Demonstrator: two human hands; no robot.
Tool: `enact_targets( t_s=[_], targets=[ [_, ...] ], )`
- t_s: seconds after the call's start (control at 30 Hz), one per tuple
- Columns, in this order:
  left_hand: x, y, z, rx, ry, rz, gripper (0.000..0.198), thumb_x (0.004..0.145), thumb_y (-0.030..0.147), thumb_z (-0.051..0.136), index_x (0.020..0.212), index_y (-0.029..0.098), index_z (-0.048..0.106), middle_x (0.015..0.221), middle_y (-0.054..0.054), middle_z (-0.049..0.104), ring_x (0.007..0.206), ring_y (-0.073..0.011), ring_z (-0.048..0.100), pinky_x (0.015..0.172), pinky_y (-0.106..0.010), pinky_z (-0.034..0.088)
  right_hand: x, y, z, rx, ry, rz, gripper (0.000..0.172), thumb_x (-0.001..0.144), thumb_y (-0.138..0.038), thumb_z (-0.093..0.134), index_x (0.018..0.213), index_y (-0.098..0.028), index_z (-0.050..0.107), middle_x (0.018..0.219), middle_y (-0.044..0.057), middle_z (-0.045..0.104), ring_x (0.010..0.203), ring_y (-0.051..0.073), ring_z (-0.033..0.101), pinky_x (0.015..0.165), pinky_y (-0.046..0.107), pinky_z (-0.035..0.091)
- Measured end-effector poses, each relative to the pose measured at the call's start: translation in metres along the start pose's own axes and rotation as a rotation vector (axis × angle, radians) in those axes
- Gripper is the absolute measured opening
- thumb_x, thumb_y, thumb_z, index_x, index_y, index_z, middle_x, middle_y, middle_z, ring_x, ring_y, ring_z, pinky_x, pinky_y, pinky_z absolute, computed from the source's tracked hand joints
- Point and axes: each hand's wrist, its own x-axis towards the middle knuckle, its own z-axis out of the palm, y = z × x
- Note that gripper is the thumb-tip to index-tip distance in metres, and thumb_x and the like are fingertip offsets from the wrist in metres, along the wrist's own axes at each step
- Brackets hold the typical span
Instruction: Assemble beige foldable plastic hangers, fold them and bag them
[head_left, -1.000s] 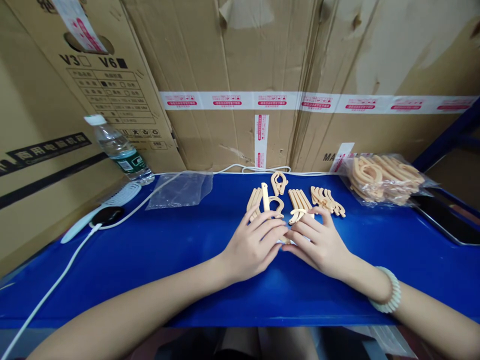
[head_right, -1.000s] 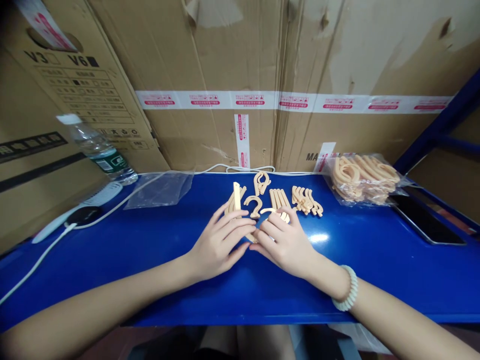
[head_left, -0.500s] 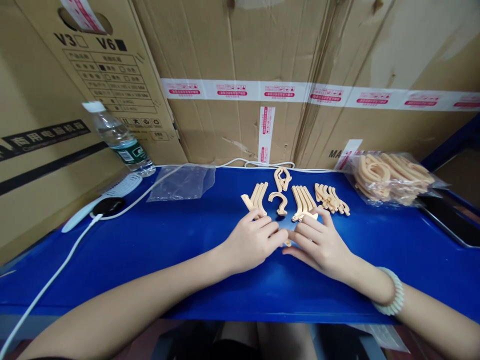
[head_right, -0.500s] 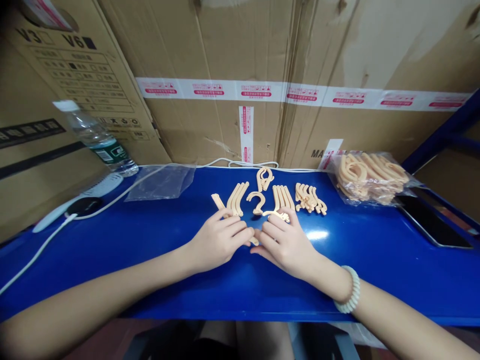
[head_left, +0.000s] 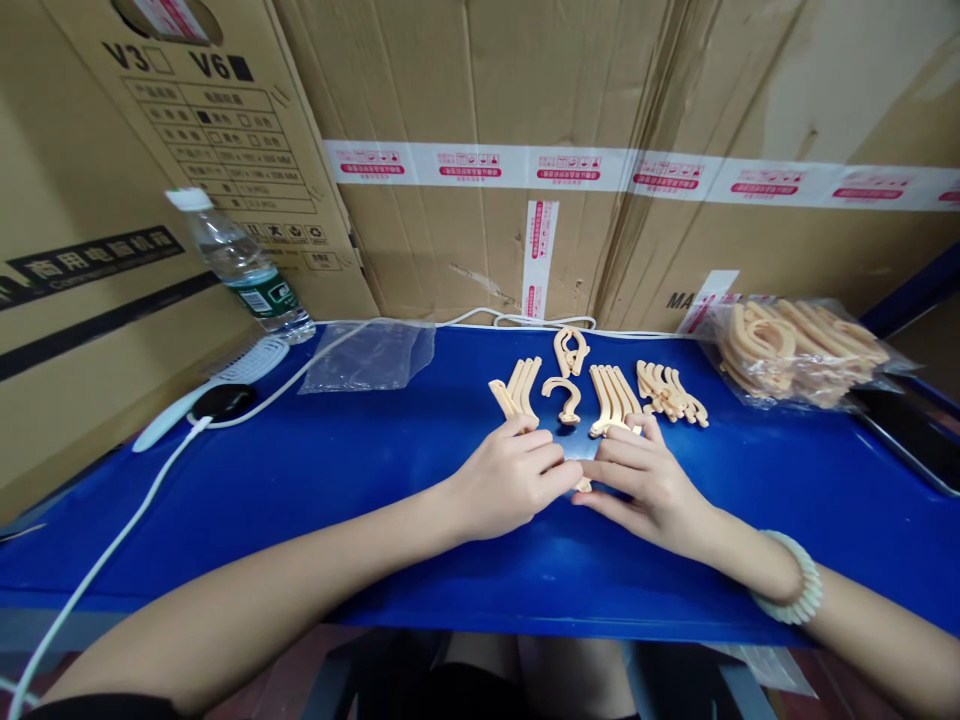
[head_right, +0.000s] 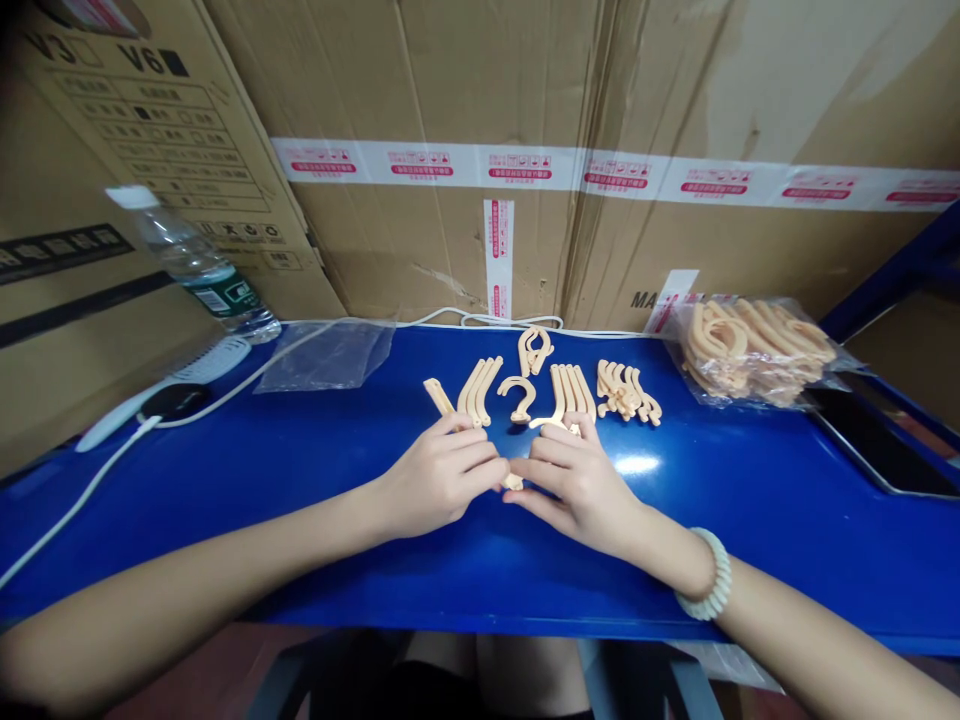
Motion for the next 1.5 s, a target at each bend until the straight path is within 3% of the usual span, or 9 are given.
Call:
enact_targets(
  t_s=[0.13,0.27,0.43,0.53,0.7,0.87,1.1,1.37,1.5],
  targets=[
    [0.003,-0.007,-0.009,-0.071,0.005,0.066,0.033,0.104,0.020,0.041,0.080,0.019,0.064,0.074,-0.004,0.069,0.071,-0.0173,0.059,0.076,-0.034,0.038,0.002,0.003,-0.002,0.105,0.065,0.035,0.017,0.096,-0.032,0.064,0.103,-0.019,0.072,0.070,-0.001,0.057,0.071,0.016,0.052,0.076,0.036,0.036],
    [0.002,-0.029,-0.014,-0.122,-0.062,0.040,0.025,0.104,0.018,0.040,0.101,0.015,0.065,0.088,-0.008,0.074,0.081,-0.0195,0.064,0.084,-0.036,0.041,0.003,0.007,-0.004,0.136,0.076,0.062,0.015,0.095,-0.031,0.065,0.103,-0.020,0.071,0.077,0.002,0.063,0.077,0.017,0.056,0.080,0.038,0.038],
    [-0.006,-0.065,-0.012,0.002,-0.237,-0.054,0.020,0.101,0.011,0.043,0.103,0.013,0.063,0.102,-0.010,0.072,0.101,-0.0233,0.062,0.100,-0.041,0.040,0.002,0.014,-0.004,0.137,0.123,0.137,0.016,0.094,-0.032,0.066,0.105,-0.021,0.072,0.085,0.004,0.068,0.083,0.021,0.060,0.080,0.038,0.044],
    [-0.011,-0.075,-0.010,0.046,-0.348,-0.105,0.019,0.098,0.008,0.045,0.106,0.013,0.062,0.108,-0.011,0.068,0.109,-0.0248,0.058,0.097,-0.039,0.043,0.001,0.018,-0.004,0.137,0.162,0.164,0.015,0.092,-0.029,0.069,0.105,-0.022,0.072,0.090,0.006,0.068,0.087,0.021,0.061,0.081,0.039,0.046],
    [-0.013,-0.075,-0.010,0.016,-0.443,-0.142,0.022,0.095,0.005,0.045,0.106,0.014,0.062,0.115,-0.012,0.063,0.105,-0.0248,0.057,0.091,-0.039,0.048,0.001,0.023,-0.004,0.037,0.173,0.166,0.015,0.092,-0.028,0.068,0.105,-0.023,0.073,0.098,0.008,0.066,0.094,0.024,0.061,0.085,0.042,0.047],
    [-0.012,-0.073,-0.012,-0.108,-0.440,-0.146,0.014,0.096,0.012,0.048,0.101,0.014,0.061,0.114,-0.012,0.061,0.105,-0.0245,0.055,0.093,-0.037,0.049,0.007,0.032,-0.001,-0.106,0.133,0.100,0.017,0.094,-0.029,0.065,0.109,-0.024,0.071,0.108,0.009,0.066,0.105,0.027,0.059,0.091,0.048,0.044],
    [-0.012,-0.071,-0.014,-0.046,-0.437,-0.132,0.013,0.095,0.017,0.051,0.103,0.013,0.060,0.108,-0.013,0.063,0.103,-0.0262,0.058,0.093,-0.039,0.050,0.025,0.044,0.005,-0.248,0.013,0.081,0.020,0.098,-0.033,0.058,0.109,-0.023,0.072,0.117,0.010,0.066,0.116,0.029,0.054,0.100,0.051,0.038],
    [-0.011,-0.069,-0.015,0.006,-0.427,-0.118,0.012,0.096,0.019,0.049,0.101,0.015,0.060,0.104,-0.010,0.065,0.096,-0.0235,0.063,0.085,-0.036,0.052,0.033,0.046,0.018,-0.232,-0.067,0.127,0.022,0.099,-0.031,0.055,0.109,-0.024,0.074,0.117,0.010,0.067,0.115,0.030,0.056,0.101,0.054,0.038],
    [-0.010,-0.068,-0.016,0.028,-0.417,-0.116,0.015,0.098,0.022,0.048,0.100,0.015,0.060,0.104,-0.010,0.066,0.097,-0.0239,0.063,0.086,-0.036,0.053,0.032,0.049,-0.002,-0.121,-0.087,0.140,0.034,0.100,-0.034,0.051,0.131,-0.025,0.064,0.126,0.013,0.063,0.119,0.029,0.056,0.101,0.052,0.045]
  ],
)
